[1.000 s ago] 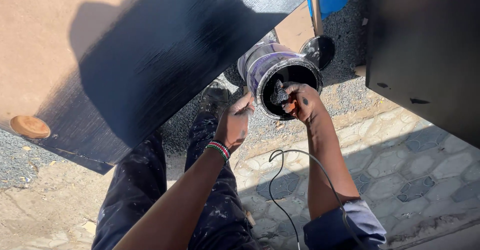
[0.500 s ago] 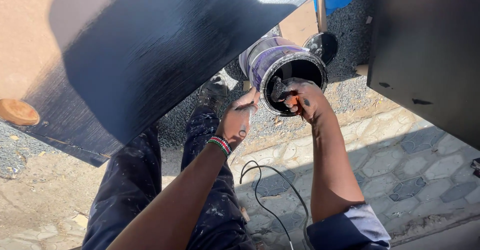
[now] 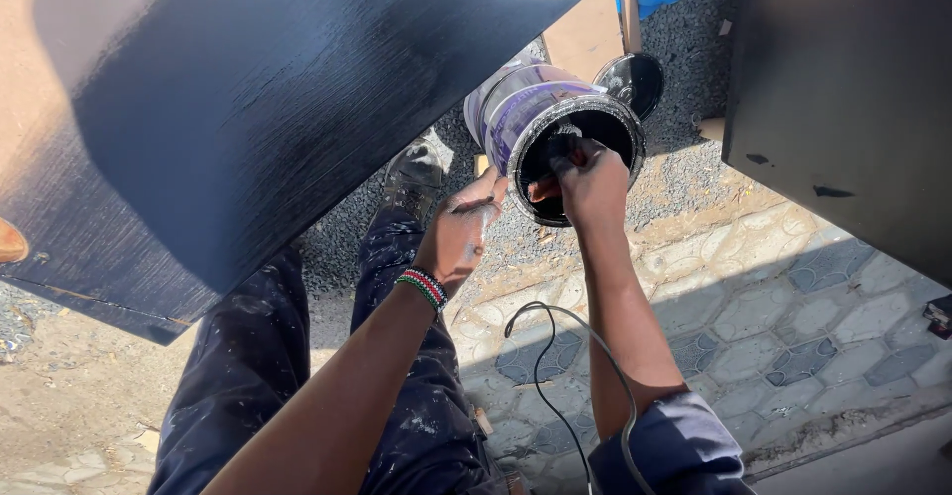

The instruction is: Painting a wooden furniture panel with black paint using a sponge applicator

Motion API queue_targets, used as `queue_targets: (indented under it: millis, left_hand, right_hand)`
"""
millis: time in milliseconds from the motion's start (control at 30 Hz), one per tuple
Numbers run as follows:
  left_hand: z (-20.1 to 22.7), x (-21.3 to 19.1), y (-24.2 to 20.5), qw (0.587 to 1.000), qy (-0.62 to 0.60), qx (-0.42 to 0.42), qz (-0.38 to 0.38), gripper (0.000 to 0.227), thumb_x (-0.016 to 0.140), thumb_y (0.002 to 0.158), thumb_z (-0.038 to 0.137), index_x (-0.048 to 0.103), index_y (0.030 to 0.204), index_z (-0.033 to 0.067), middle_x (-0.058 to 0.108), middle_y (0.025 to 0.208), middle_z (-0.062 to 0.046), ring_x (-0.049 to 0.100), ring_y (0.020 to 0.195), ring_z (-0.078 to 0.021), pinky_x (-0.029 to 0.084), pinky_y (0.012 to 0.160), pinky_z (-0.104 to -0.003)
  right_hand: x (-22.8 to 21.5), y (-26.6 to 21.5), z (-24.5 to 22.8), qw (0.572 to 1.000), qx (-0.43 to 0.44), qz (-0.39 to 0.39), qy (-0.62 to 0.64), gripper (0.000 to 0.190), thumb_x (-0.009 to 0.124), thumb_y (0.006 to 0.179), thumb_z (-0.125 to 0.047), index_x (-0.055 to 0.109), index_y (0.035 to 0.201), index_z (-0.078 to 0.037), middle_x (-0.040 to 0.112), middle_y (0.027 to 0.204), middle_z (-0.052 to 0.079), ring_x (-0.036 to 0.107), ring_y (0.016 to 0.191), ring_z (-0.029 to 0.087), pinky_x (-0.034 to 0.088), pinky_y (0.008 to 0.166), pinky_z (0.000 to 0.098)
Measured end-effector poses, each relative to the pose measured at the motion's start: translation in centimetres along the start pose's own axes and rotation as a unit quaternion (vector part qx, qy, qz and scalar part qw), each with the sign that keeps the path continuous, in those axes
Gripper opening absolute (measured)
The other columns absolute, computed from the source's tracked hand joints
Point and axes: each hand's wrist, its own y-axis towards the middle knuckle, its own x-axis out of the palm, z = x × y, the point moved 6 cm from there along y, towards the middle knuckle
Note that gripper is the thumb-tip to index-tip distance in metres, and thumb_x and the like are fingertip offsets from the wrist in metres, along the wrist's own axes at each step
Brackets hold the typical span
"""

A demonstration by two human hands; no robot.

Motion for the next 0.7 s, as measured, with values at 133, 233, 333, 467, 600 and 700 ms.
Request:
queue_targets:
  millis: [133,233,333,467,600,700]
  left_hand:
    - [-0.5,0.2,0.4,0.999,0.006,-0.031,0.014,0.072,0.054,0.122,0.002,0.027,0.189,-0.0022,0.038,0.189,-0.037,0.036,0.176,-0.0511,0.034,0.145,-0.059]
    - [-1.1,-0.1,0.7,0.999,0.016,-0.027,0.023,0.072,0.055,0.121,0.002,0.030,0.188,-0.0044,0.041,0.187,-0.038,0.039,0.174,-0.0524,0.041,0.142,-0.058]
    - [0.1,-0.1,-0.3,0.999,0.009,-0.046,0.026,0.072,0.056,0.120,0.004,0.031,0.188,-0.0003,0.044,0.187,-0.034,0.042,0.174,-0.0499,0.052,0.131,-0.046]
    - [0.4,-0.5,0.0,0.999,0.024,-0.009,0.033,0.071,0.057,0.120,0.000,0.031,0.187,-0.0053,0.045,0.183,-0.042,0.042,0.171,-0.0566,0.044,0.139,-0.061]
    - [0.0,-1.0,0.3,0.999,0.012,0.011,0.046,0.066,0.056,0.122,0.001,0.037,0.185,-0.0054,0.049,0.182,-0.040,0.045,0.171,-0.0541,0.043,0.141,-0.060]
    - [1.4,-0.2,-0.3,0.998,0.016,0.039,0.043,0.064,0.055,0.123,0.000,0.037,0.185,-0.0058,0.050,0.180,-0.042,0.047,0.170,-0.0548,0.043,0.140,-0.062]
  right_hand:
    - [0.8,3.2,-0.7,0.997,0.007,0.029,-0.074,0.030,0.084,0.099,-0.015,0.091,0.127,-0.005,0.088,0.106,0.027,0.085,0.110,0.056,0.069,0.093,0.0644]
    - [1.5,3.9,-0.5,0.994,0.022,0.023,-0.103,0.032,0.086,0.098,-0.014,0.090,0.127,-0.001,0.087,0.109,0.031,0.084,0.112,0.056,0.070,0.094,0.0663]
    - [1.3,4.0,-0.9,0.995,0.035,0.029,-0.088,0.034,0.085,0.097,-0.015,0.090,0.129,-0.004,0.088,0.110,0.030,0.084,0.113,0.056,0.070,0.094,0.0669]
    - [1.4,5.1,1.0,0.998,0.067,0.012,-0.001,0.021,0.073,0.087,-0.032,0.090,0.090,-0.018,0.079,0.076,0.019,0.083,0.089,0.054,0.066,0.081,0.0657]
    - [0.7,3.5,2.1,0.980,0.115,-0.056,0.155,0.014,0.072,0.088,-0.020,0.080,0.091,-0.009,0.064,0.075,0.015,0.075,0.075,0.044,0.058,0.069,0.0536]
    - [1.0,3.3,3.8,0.895,0.180,-0.146,0.381,0.009,0.071,0.088,-0.002,0.066,0.094,0.004,0.043,0.073,0.009,0.063,0.055,0.030,0.046,0.050,0.0356]
